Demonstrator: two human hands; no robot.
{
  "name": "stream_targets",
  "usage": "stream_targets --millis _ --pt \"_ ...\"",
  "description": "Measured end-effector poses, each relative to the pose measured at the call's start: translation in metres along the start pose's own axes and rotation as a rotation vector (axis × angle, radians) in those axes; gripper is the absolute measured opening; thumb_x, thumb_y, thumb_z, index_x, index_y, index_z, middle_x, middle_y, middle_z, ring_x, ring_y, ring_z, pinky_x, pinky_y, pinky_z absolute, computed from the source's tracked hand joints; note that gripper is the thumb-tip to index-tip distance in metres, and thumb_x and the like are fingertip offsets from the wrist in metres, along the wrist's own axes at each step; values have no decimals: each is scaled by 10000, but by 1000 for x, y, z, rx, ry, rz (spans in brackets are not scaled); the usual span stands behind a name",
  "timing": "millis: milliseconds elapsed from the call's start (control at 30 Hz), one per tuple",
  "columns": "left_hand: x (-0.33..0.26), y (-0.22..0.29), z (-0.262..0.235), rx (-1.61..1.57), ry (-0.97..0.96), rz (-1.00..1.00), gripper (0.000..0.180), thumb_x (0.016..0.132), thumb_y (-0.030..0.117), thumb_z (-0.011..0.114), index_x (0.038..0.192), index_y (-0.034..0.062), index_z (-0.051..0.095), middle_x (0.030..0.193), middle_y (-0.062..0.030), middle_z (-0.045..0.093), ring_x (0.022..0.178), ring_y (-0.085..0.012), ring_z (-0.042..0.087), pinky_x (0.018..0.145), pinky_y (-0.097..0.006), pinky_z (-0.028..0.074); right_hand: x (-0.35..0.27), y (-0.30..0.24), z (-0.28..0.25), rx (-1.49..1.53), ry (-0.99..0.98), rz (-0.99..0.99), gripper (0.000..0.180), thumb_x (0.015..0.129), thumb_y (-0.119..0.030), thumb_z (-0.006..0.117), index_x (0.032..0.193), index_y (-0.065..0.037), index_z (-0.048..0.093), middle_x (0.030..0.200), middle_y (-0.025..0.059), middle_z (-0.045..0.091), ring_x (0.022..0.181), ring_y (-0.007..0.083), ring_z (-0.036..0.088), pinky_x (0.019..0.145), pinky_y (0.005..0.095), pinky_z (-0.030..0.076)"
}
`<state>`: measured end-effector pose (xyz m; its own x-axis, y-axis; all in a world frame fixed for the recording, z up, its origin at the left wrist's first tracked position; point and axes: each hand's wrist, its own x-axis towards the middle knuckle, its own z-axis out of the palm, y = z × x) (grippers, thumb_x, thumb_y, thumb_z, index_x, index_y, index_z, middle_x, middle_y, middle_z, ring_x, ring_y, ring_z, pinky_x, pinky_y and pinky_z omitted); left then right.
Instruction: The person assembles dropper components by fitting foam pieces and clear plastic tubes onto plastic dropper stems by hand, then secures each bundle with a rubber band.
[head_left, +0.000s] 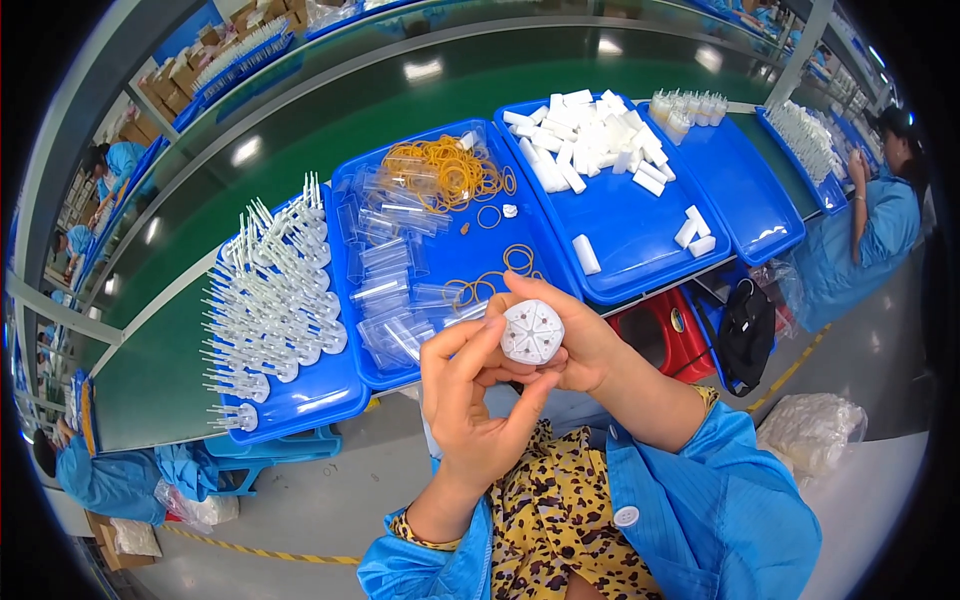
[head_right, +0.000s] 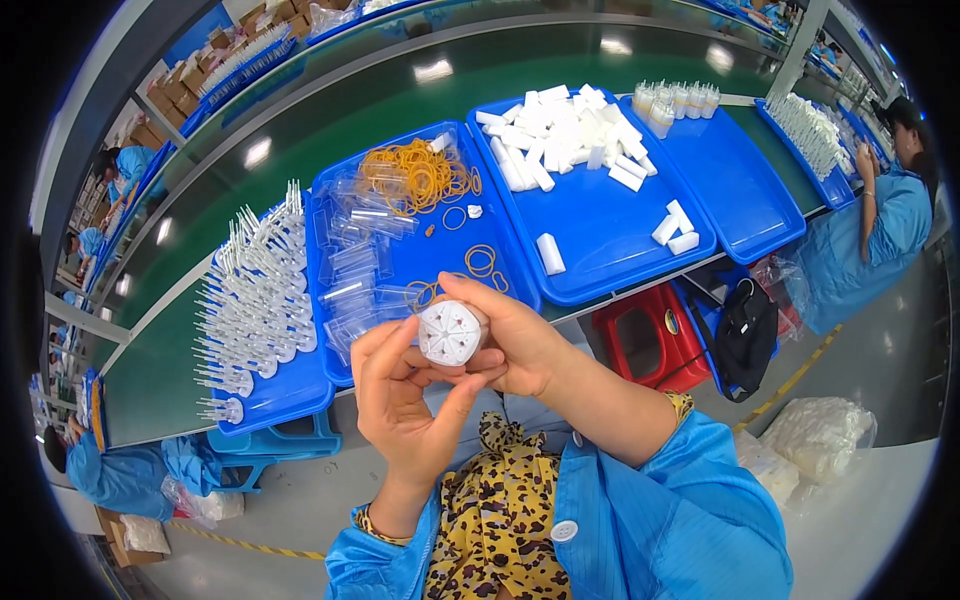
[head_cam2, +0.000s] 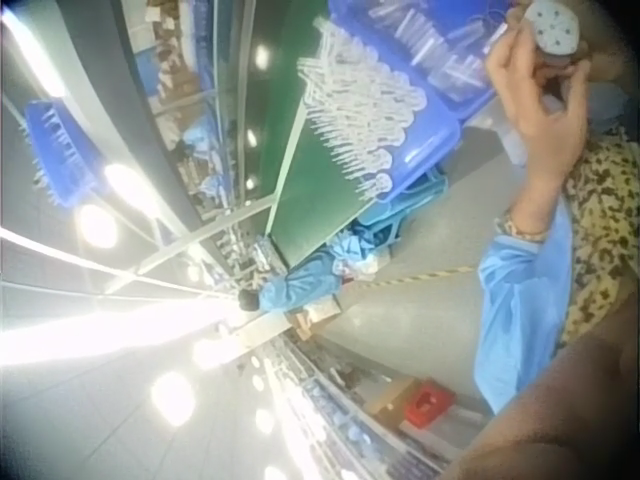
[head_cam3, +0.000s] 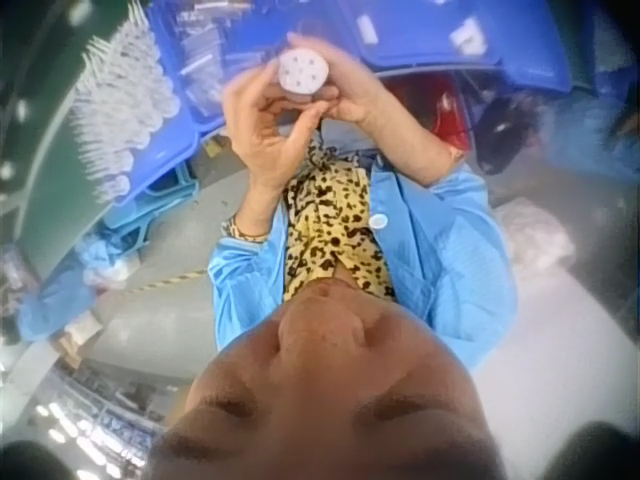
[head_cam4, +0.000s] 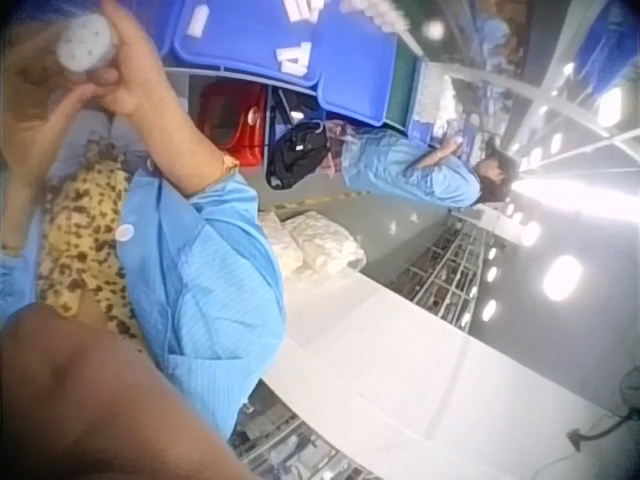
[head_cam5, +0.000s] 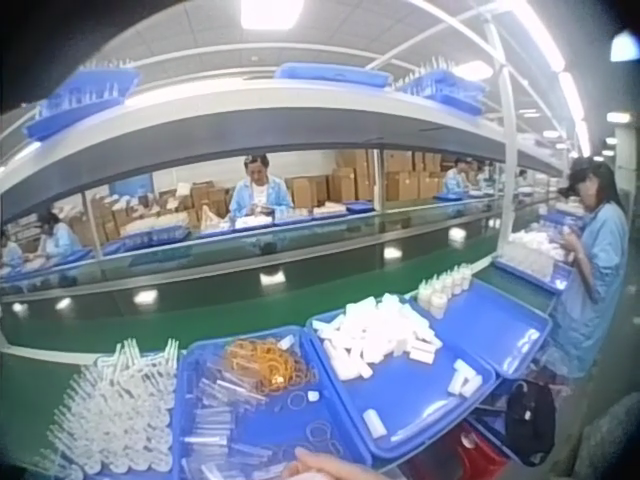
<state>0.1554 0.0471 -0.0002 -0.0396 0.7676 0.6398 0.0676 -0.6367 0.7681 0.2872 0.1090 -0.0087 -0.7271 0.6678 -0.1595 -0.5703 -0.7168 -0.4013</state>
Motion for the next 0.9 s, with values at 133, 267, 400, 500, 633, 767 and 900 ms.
stream_targets --millis 133,267,400,500,633,767,900 --pt "6 11 -4 347 15 26 604 714 68 819 1255 6 561 1177 -162 513 893 -234 650 605 -269 552 0 2 4 -10 92 47 422 991 -447 441 930 -71 622 713 36 626 378 64 462 356 178 397" --pt "15 -4 1 617 -81 278 483 753 243 788 1171 50 641 1086 -147 604 858 -297 647 624 -329 544 1 9 12 -109 283 38 369 980 -441 477 969 -97 611 809 24 648 550 78 566 463 195 466" --pt "10 -7 -8 587 -17 272 426 774 154 773 1149 25 618 1102 -175 599 897 -306 644 662 -339 549 -2 -1 17 -357 252 19 365 998 -436 441 948 -113 604 763 -10 610 554 58 575 450 198 450" --pt "3 -12 -21 322 26 111 374 786 69 746 1118 5 589 1111 -202 586 957 -296 629 681 -341 552 -4 -14 26 -724 210 -119 430 1006 -469 395 970 -94 603 721 0 575 441 37 476 376 173 357" --pt "-4 -8 -24 -346 239 -302 350 843 9 669 1143 -8 490 1189 -200 523 988 -237 592 793 -309 540 33 -86 7 -1997 348 -966 263 893 -314 625 914 -53 641 789 79 579 622 175 593 566 290 491" --pt "-9 -12 -29 -340 155 -293 355 854 11 654 1154 -18 466 1199 -198 514 1037 -220 562 833 -308 525 76 -126 -31 -2363 728 -813 237 764 -241 715 864 -33 662 883 121 606 783 275 648 689 388 531" --pt "-16 -18 -36 -276 132 -281 357 847 12 666 1153 -15 484 1200 -197 525 1049 -205 555 900 -325 470 96 -129 -32 -2588 853 -597 228 696 -206 732 804 -12 676 883 142 636 777 327 668 696 420 552"
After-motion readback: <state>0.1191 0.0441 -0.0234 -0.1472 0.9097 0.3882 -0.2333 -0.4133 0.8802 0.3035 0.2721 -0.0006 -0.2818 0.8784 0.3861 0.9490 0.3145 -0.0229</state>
